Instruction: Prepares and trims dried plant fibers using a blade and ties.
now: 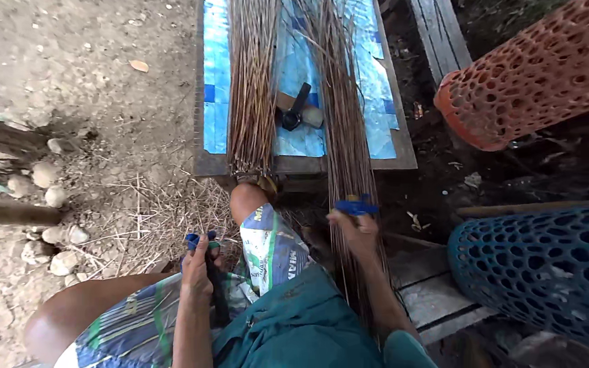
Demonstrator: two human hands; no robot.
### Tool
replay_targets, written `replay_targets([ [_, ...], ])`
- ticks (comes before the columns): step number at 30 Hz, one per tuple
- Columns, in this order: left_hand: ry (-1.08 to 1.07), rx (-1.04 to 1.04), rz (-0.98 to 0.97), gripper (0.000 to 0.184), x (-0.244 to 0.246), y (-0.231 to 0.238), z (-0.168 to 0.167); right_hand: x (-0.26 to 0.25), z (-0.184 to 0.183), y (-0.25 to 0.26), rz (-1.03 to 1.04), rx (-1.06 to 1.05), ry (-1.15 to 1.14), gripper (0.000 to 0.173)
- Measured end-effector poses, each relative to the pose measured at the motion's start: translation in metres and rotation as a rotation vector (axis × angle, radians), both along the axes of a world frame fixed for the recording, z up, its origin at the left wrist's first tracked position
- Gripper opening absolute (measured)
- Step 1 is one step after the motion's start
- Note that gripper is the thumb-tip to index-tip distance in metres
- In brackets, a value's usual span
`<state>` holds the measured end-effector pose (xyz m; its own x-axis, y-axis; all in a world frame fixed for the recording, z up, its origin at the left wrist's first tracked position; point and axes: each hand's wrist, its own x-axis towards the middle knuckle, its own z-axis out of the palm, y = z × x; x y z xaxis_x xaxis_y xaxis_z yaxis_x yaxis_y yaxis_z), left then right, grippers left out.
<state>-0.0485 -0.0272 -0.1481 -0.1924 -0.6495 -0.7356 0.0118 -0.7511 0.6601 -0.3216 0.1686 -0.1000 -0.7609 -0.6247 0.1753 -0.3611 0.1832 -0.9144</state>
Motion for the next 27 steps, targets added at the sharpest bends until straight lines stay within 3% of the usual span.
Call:
replay_targets([
  [3, 0.013, -0.01, -0.035, 0.029, -0.001, 0.001, 0.004, -0.032, 0.006, 0.064, -0.471, 0.374, 0.111, 0.033],
  [5, 0.021, -0.031, -0.051, 0.03, -0.001, 0.001, 0.005, -0.047, 0.006, 0.098, -0.569, 0.653, 0.038, 0.042],
  [7, 0.016, -0.057, -0.07, 0.031, 0.001, 0.002, 0.002, -0.051, 0.001, 0.121, -0.53, 0.773, -0.124, 0.047],
  [10, -0.004, -0.061, -0.075, 0.032, 0.003, 0.0, -0.001, -0.043, -0.014, 0.13, -0.486, 0.656, -0.275, 0.042],
  [14, -0.035, -0.051, -0.074, 0.035, 0.003, 0.001, -0.003, -0.042, -0.027, 0.124, -0.536, 0.471, -0.269, 0.026],
  [17, -0.029, -0.038, -0.055, 0.034, 0.003, 0.0, -0.002, -0.046, -0.025, 0.124, -0.519, 0.512, -0.22, 0.029],
  [21, -0.035, -0.027, -0.039, 0.033, 0.001, 0.001, -0.002, -0.047, -0.02, 0.123, -0.642, 0.29, -0.228, 0.032],
  [23, -0.046, -0.023, -0.041, 0.032, 0.0, 0.0, -0.003, -0.048, -0.015, 0.12, -0.662, 0.331, -0.244, 0.032],
  [27, -0.028, -0.027, -0.056, 0.034, 0.0, 0.001, -0.007, -0.046, -0.018, 0.114, -0.503, 0.537, -0.165, 0.034],
])
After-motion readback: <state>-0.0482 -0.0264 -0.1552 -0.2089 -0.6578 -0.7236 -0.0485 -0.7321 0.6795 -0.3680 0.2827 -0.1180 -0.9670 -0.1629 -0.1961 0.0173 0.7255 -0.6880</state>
